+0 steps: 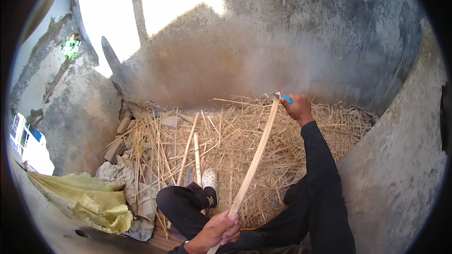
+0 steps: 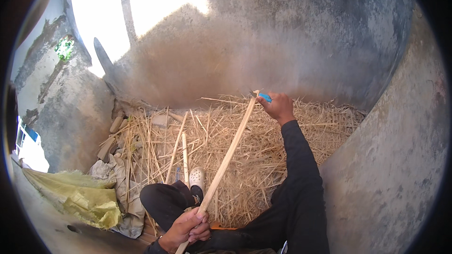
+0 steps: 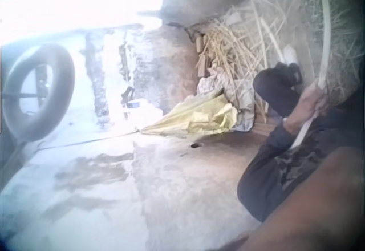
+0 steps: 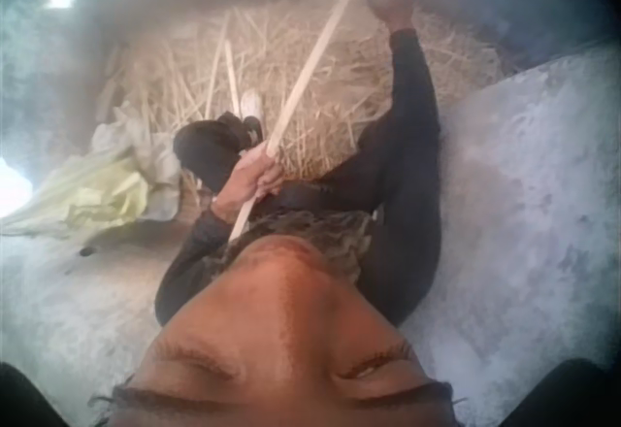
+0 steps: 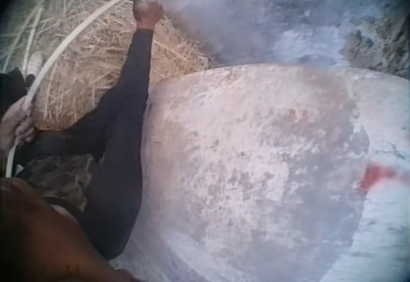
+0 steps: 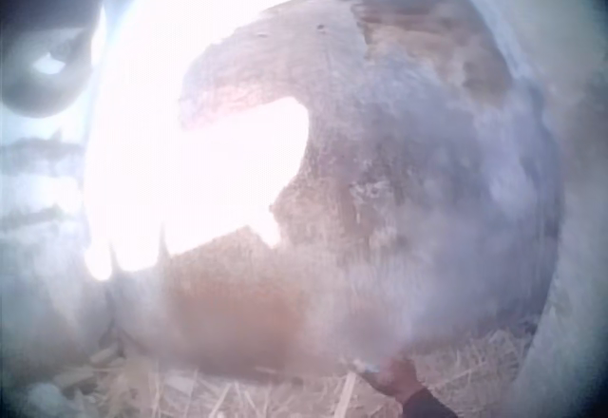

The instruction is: The person sits on a straw-covered floor and uses a small knife to shave the surface of a long wooden stick. They hold the stick with their left hand and scrape along its length with the knife in their right hand, producing wood shavings that fall onto the straw.

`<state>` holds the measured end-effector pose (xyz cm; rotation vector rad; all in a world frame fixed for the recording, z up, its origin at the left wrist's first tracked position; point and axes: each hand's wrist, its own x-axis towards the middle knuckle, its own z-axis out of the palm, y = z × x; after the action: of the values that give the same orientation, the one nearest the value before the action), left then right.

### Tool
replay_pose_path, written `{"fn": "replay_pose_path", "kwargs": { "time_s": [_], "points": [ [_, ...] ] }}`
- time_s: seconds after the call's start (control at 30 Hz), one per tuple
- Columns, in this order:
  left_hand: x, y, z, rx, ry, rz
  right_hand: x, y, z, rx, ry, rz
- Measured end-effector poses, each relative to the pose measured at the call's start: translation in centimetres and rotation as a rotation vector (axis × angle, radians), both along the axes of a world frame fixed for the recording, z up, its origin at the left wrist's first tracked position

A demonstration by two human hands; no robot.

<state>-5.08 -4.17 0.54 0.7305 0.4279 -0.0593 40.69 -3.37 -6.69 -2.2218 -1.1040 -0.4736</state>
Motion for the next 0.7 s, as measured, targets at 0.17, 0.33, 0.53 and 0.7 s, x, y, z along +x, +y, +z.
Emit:
{"fn": "replay_pose_path", "kwargs": {
  "time_s": [0.17,0.33,0.53,0.7],
  "points": [
    [-4.2,-2.0,-0.4,0.153,-0.068,-0.139,10.3,-5.3,-8.9,-0.193,0.486,-0.570],
    [-0.2,1.1,0.7,0.156,0.007,0.067,3.6,-1.0,-2.1,0.063,0.475,-0.281],
    [0.3,1.6,0.2,0.242,-0.010,0.041,-7.1,-0.8,1.8,0.166,0.308,0.237],
    [0.5,1.5,0.3,0.329,0.019,0.037,-11.0,-1.2,2.7,0.069,0.106,0.299]
  ]
}}
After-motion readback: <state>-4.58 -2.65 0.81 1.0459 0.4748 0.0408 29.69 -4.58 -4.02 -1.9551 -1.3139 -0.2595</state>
